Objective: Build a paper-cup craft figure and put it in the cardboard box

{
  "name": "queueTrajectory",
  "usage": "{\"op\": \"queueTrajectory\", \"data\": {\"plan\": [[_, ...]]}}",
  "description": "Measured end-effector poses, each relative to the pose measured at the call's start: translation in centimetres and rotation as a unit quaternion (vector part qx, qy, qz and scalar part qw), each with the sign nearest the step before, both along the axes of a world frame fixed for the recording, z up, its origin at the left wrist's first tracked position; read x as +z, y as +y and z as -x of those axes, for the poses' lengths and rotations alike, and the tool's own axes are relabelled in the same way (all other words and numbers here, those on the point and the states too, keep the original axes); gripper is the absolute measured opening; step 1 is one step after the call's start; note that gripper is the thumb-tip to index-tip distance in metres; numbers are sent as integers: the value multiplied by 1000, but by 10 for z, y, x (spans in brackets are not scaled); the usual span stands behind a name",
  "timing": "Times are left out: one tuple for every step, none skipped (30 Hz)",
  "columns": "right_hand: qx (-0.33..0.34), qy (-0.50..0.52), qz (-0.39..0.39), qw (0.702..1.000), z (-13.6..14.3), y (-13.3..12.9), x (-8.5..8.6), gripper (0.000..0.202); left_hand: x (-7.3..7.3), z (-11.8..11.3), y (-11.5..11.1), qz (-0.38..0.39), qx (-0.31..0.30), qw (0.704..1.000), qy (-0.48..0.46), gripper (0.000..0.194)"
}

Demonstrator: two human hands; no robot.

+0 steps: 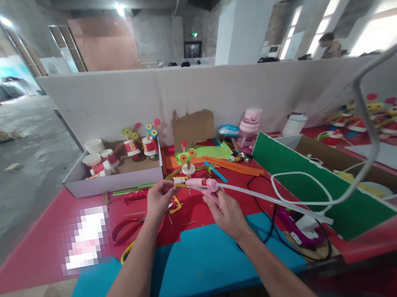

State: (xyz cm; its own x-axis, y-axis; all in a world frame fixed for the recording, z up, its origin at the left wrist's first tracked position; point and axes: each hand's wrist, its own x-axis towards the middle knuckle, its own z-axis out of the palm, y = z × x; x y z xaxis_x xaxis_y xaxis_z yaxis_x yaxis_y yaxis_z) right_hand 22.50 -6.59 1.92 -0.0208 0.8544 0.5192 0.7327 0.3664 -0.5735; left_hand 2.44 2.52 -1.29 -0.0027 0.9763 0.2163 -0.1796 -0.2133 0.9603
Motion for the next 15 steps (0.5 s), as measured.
{"op": "queueTrajectory", "data": {"plan": [[-1, -1, 0, 1000, 0, 0, 0, 33, 0, 0, 0, 0, 0, 1000, -1, 30], [-2, -1, 0, 1000, 0, 0, 0, 32, 0, 0, 0, 1, 0, 1000, -3, 31], [-4, -1, 1, 1000, 0, 0, 0, 31, 0, 0, 0, 1, -1, 1000, -5, 31], [-6, -1, 2, 1000, -1, 0, 1, 31, -1, 0, 0, 1, -1, 1000, -6, 31], [-10, -1, 3, 1000, -1, 0, 1, 31, -1, 0, 0, 1, -2, 1000, -6, 31], [-12, -2, 4, 1000, -1, 0, 1, 31, -1, 0, 0, -1, -2, 1000, -4, 31], [-14, -2, 4, 1000, -2, 0, 0, 31, -1, 1, 0, -2, -1, 1000, -1, 31], [-14, -2, 4, 1000, -3, 0, 0, 31, -1, 0, 0, -4, -1, 1000, 2, 31], [-11, -2, 4, 1000, -3, 0, 0, 31, -1, 0, 0, -5, 0, 1000, 4, 32], [-8, -2, 5, 1000, -4, 0, 0, 31, -1, 0, 0, -5, 1, 1000, 4, 32], [-4, 0, 4, 1000, -4, 0, 0, 31, 0, 0, -1, -4, 1, 1000, 4, 32], [-2, 2, 4, 1000, -5, 0, 1, 31, 0, 0, -1, -3, 2, 1000, 3, 33], [-2, 5, 5, 1000, -5, -1, 1, 32, 0, 0, -1, -1, 1, 1000, 2, 33], [-3, 7, 5, 1000, -5, -1, 2, 32, 1, 0, -1, 0, 1, 1000, 2, 34], [-6, 10, 6, 1000, -6, -2, 2, 33, 1, 0, -1, 0, 0, 1000, 3, 34]]}}
